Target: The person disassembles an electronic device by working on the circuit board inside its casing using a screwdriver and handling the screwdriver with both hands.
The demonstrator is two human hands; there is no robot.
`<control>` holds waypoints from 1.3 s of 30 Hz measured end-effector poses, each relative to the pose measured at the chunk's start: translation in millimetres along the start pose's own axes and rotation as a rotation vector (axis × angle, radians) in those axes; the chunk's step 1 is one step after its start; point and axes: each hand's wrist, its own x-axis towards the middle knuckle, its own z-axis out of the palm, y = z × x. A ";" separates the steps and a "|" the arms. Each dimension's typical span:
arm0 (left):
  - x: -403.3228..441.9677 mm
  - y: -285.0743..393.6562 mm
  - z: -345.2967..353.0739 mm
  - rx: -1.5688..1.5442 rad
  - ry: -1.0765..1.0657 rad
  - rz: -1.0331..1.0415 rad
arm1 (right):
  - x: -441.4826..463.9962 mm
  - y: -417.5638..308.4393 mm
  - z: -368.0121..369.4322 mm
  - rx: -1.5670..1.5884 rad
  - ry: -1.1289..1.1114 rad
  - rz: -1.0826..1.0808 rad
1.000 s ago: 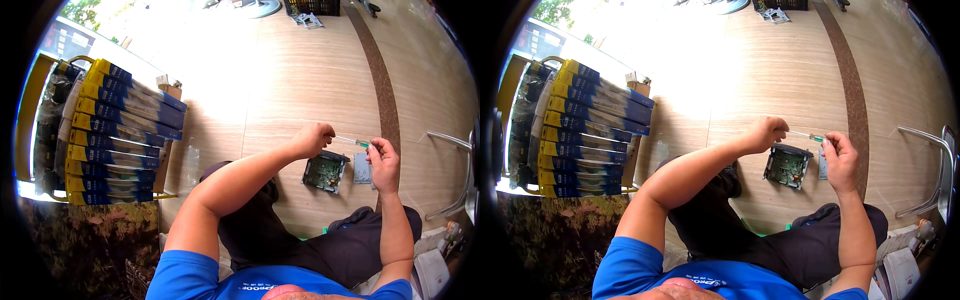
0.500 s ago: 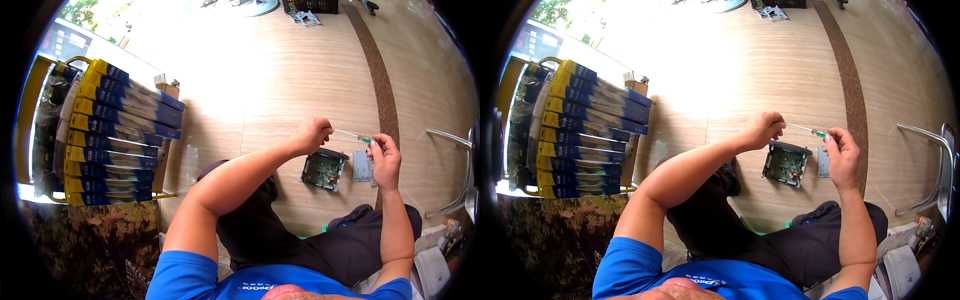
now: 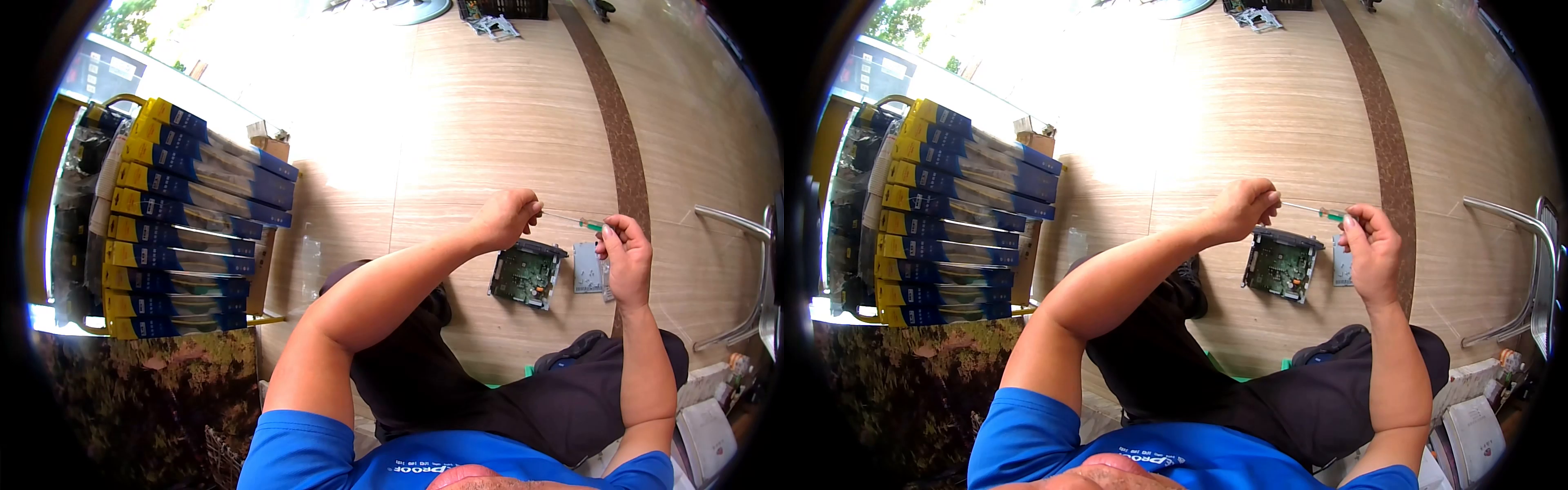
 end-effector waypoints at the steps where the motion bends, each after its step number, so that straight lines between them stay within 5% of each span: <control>1: -0.1 -0.1 -0.3 -0.001 0.000 0.000 | 0.3 0.6 -0.3 -0.001 0.000 0.000; 27: -1.6 2.0 -3.5 -0.173 -0.133 -0.030 | 3.2 4.4 -2.8 0.024 -0.020 0.019; 39: 1.5 7.8 -3.0 -0.409 -0.024 -0.020 | -2.8 -0.9 4.6 -0.086 -0.009 0.022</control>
